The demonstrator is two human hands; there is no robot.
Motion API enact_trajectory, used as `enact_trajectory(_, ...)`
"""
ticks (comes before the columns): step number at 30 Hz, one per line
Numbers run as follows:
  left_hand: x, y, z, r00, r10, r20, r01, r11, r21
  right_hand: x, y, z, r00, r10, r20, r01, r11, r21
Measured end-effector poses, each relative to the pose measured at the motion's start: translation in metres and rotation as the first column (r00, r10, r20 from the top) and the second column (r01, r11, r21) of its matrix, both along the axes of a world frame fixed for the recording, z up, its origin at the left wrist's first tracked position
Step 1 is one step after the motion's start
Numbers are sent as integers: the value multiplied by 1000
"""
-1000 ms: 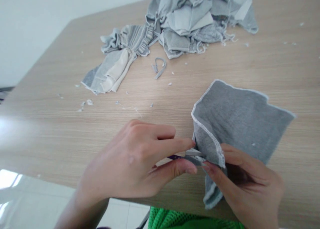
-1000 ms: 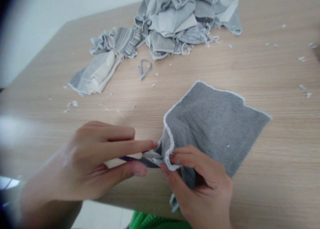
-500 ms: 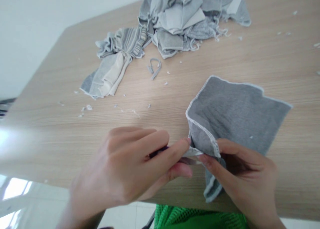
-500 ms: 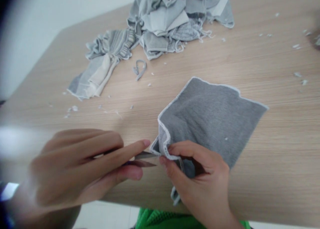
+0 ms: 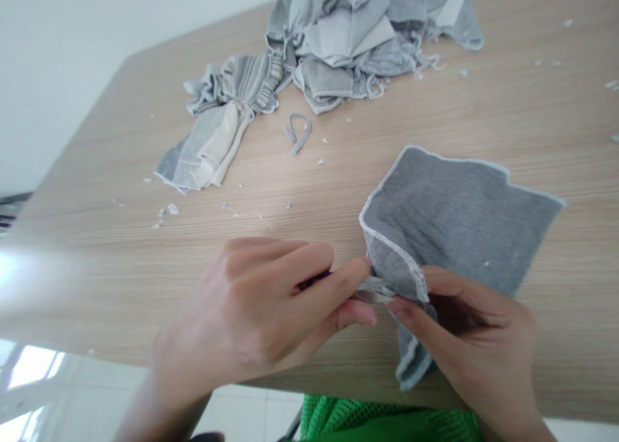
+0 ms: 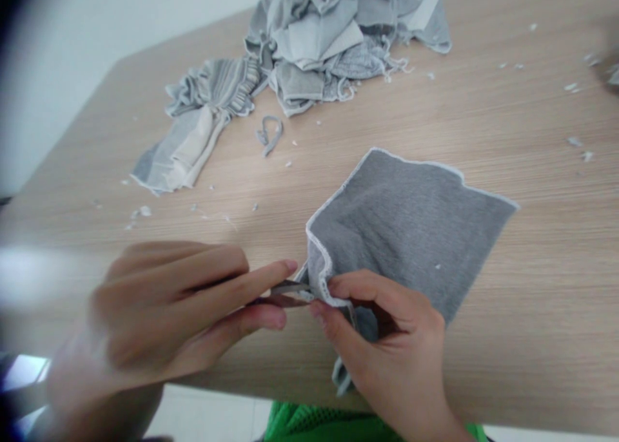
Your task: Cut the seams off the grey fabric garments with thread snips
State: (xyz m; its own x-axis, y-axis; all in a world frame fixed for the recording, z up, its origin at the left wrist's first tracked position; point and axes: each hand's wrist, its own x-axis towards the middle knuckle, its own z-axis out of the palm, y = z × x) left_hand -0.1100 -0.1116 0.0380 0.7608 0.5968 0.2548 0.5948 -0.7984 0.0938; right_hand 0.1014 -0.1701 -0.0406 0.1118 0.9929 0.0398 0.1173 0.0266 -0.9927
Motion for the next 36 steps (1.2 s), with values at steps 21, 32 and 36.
enact_trajectory(21, -1, -2, -2, 1000, 7, -2, -7, 999, -42, 0, 2, 3, 998, -5, -55, 2, 999, -50)
enact_trajectory(32, -3, -1, -9, 999, 6, 36, -5, 999, -37, 1, 7, 4, 970, 29, -243, -58, 992, -112)
enact_trajectory(36, -4, -1, -15, 997, 6, 83, -3, 999, -36, 1, 10, 4, 957, 53, -285, -100, 983, -152)
